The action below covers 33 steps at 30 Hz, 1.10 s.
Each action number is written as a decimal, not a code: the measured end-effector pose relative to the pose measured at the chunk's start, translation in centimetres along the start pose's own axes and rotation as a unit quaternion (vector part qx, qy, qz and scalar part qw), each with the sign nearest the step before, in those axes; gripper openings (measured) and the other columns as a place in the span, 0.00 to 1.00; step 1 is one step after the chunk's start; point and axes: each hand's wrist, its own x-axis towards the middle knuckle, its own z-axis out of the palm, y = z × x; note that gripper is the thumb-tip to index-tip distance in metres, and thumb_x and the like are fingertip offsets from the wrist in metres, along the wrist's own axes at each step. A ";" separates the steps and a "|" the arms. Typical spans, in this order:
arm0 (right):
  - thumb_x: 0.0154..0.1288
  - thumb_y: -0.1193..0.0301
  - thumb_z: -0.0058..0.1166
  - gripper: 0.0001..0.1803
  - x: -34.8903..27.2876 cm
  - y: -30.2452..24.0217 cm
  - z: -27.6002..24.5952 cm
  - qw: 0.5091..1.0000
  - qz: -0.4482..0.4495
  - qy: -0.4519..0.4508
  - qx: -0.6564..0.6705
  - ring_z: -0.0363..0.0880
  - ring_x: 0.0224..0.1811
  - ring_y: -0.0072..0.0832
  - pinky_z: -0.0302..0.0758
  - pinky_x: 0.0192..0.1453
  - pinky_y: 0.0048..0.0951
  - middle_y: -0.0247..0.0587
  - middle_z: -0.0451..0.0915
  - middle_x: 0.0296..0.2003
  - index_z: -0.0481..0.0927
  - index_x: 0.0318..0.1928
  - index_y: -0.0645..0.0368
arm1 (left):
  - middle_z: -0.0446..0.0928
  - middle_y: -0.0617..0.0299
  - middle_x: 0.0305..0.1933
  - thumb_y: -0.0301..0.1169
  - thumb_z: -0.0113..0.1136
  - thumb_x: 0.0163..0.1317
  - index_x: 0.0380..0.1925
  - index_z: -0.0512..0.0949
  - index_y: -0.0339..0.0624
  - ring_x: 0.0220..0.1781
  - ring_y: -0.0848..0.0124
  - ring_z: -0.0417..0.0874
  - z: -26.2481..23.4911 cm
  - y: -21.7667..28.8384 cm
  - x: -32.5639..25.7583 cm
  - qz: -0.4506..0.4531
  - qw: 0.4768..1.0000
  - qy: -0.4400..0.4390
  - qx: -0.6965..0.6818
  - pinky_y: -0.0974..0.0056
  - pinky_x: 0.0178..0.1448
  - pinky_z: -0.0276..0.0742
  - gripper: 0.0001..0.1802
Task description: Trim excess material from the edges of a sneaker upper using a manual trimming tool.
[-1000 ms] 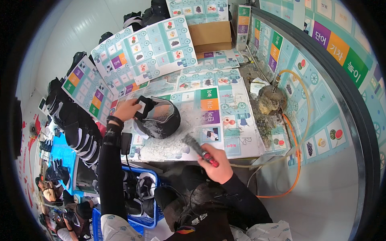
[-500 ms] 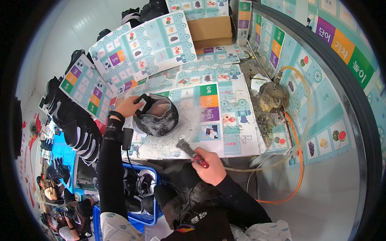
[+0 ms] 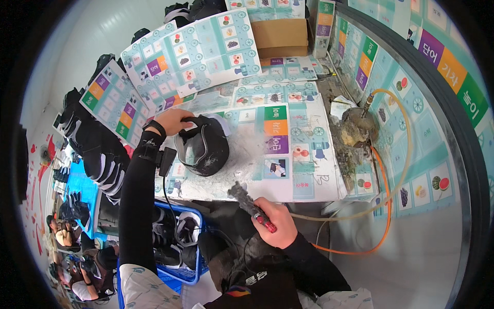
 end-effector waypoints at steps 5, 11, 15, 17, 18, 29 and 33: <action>0.60 0.77 0.63 0.14 0.1 -0.2 0.1 0.999 -0.041 -0.028 -0.023 0.80 0.34 0.58 0.74 0.38 0.44 0.56 0.79 0.32 0.78 0.47 0.63 | 0.89 0.49 0.47 0.39 0.66 0.71 0.56 0.86 0.47 0.49 0.50 0.88 0.6 -0.4 -0.1 -0.017 1.000 -0.004 -0.021 0.53 0.54 0.80 0.17; 0.60 0.77 0.61 0.12 0.4 0.2 1.0 0.999 0.033 0.009 -0.024 0.82 0.35 0.59 0.77 0.39 0.46 0.57 0.81 0.30 0.79 0.45 0.62 | 0.88 0.48 0.47 0.37 0.65 0.71 0.56 0.85 0.45 0.49 0.50 0.88 0.7 -0.8 -0.3 -0.001 0.999 0.019 -0.028 0.53 0.55 0.80 0.17; 0.61 0.77 0.60 0.13 0.7 -0.2 1.6 1.000 -0.007 -0.016 -0.016 0.84 0.38 0.56 0.79 0.42 0.42 0.56 0.83 0.34 0.81 0.47 0.62 | 0.89 0.51 0.45 0.31 0.67 0.68 0.55 0.86 0.42 0.47 0.55 0.88 -1.4 -0.4 -1.3 -0.002 0.997 0.023 -0.077 0.57 0.54 0.80 0.16; 0.61 0.78 0.60 0.14 1.0 -0.5 0.1 1.000 0.009 0.007 -0.011 0.85 0.38 0.53 0.80 0.43 0.41 0.54 0.84 0.35 0.81 0.49 0.62 | 0.88 0.49 0.45 0.31 0.67 0.67 0.54 0.86 0.43 0.47 0.52 0.88 -3.2 0.1 -1.5 0.005 0.996 0.028 -0.083 0.55 0.54 0.81 0.16; 0.61 0.78 0.60 0.15 0.9 -0.6 -0.7 0.999 0.029 0.026 -0.007 0.86 0.38 0.51 0.80 0.44 0.40 0.53 0.84 0.36 0.81 0.50 0.63 | 0.88 0.50 0.45 0.29 0.67 0.67 0.54 0.86 0.43 0.46 0.53 0.88 -3.7 0.6 -1.4 0.034 0.994 0.024 -0.101 0.56 0.54 0.81 0.16; 0.62 0.76 0.63 0.09 2.6 0.3 -0.6 0.996 0.002 0.048 0.070 0.80 0.28 0.43 0.74 0.37 0.35 0.50 0.80 0.28 0.80 0.43 0.64 | 0.89 0.55 0.47 0.32 0.69 0.67 0.55 0.86 0.47 0.50 0.55 0.88 -0.3 0.6 -0.1 0.085 0.993 -0.047 -0.070 0.55 0.57 0.81 0.17; 0.61 0.76 0.62 0.10 2.8 0.0 -0.7 0.998 -0.046 -0.020 0.036 0.79 0.27 0.40 0.74 0.37 0.35 0.49 0.79 0.26 0.80 0.43 0.64 | 0.89 0.58 0.50 0.31 0.69 0.67 0.56 0.86 0.48 0.52 0.58 0.88 -0.8 1.2 -0.3 0.057 0.993 -0.075 -0.067 0.57 0.59 0.80 0.17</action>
